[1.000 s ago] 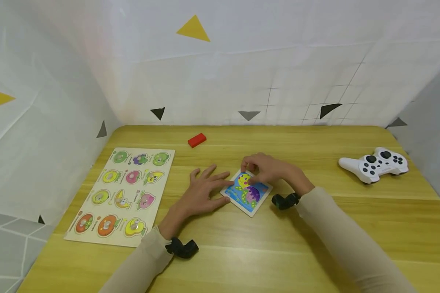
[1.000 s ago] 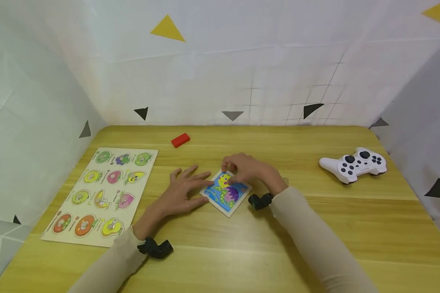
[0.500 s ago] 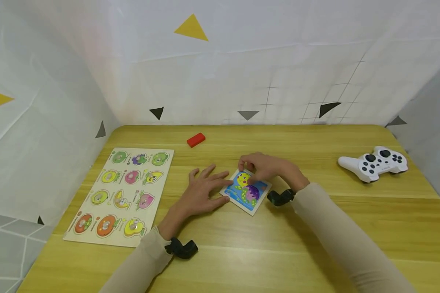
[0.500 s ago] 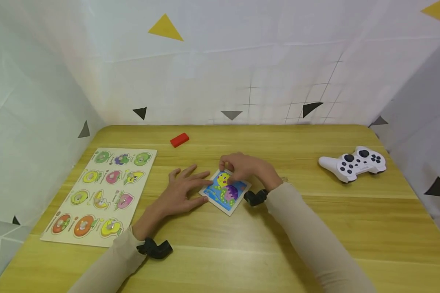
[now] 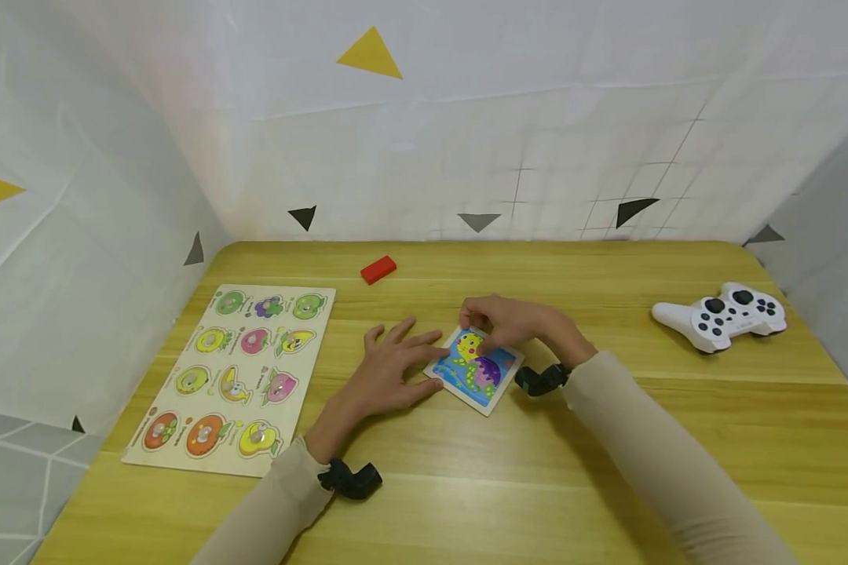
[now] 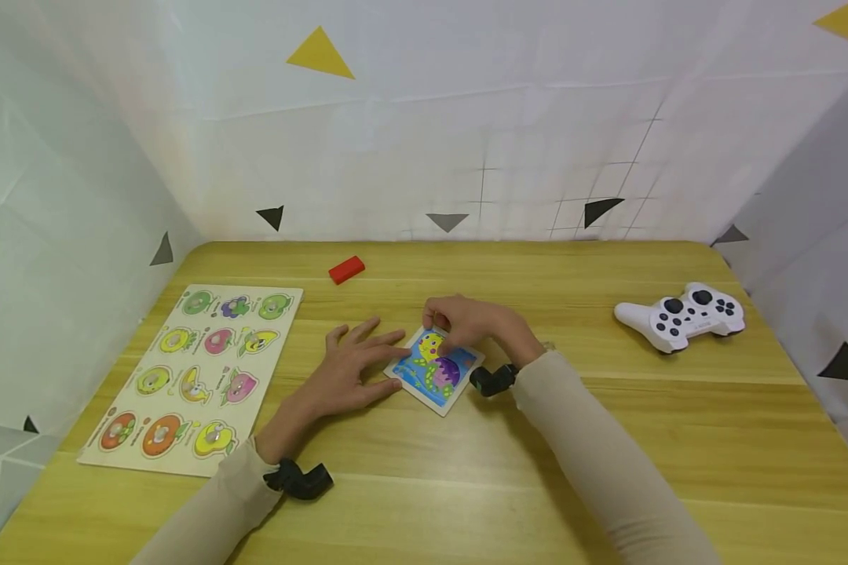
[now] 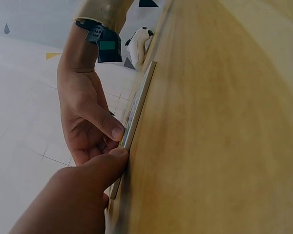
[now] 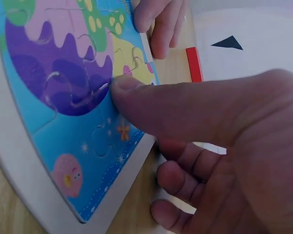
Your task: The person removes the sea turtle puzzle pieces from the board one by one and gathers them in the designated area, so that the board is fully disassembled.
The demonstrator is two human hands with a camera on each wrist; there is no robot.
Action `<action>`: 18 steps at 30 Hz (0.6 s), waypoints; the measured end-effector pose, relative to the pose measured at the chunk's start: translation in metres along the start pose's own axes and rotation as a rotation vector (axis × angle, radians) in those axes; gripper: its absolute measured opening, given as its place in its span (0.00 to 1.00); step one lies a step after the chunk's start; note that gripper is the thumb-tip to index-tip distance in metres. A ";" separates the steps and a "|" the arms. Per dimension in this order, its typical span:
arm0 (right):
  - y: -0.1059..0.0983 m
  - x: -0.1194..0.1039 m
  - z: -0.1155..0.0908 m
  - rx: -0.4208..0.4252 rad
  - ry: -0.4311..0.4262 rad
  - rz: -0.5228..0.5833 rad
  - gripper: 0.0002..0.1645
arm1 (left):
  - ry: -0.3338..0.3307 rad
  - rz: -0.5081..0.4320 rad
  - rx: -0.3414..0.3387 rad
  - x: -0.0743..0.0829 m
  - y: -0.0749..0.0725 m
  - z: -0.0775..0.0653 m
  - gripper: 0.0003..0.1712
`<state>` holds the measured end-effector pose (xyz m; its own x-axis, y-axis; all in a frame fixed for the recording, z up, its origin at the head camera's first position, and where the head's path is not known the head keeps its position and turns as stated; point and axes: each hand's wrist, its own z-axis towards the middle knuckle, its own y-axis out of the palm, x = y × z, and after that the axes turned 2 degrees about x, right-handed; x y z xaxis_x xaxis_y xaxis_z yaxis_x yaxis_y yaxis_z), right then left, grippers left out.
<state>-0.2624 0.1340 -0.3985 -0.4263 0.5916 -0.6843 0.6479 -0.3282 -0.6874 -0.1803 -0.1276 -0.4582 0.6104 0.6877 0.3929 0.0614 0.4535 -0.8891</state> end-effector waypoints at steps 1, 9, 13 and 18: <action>0.001 0.000 -0.001 0.003 -0.001 0.001 0.21 | 0.000 -0.001 0.001 0.000 0.000 0.000 0.27; 0.006 0.000 -0.003 0.039 -0.019 0.036 0.21 | -0.004 0.007 -0.010 0.000 0.000 0.000 0.27; 0.007 0.001 -0.005 0.054 -0.019 0.043 0.23 | 0.000 0.008 -0.006 0.000 0.000 0.000 0.27; 0.009 0.004 -0.008 0.083 -0.055 0.045 0.24 | 0.004 0.017 0.001 0.001 -0.001 0.001 0.27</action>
<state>-0.2532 0.1399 -0.4053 -0.4337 0.5342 -0.7257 0.6135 -0.4148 -0.6720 -0.1806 -0.1272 -0.4570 0.6144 0.6932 0.3768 0.0501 0.4423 -0.8955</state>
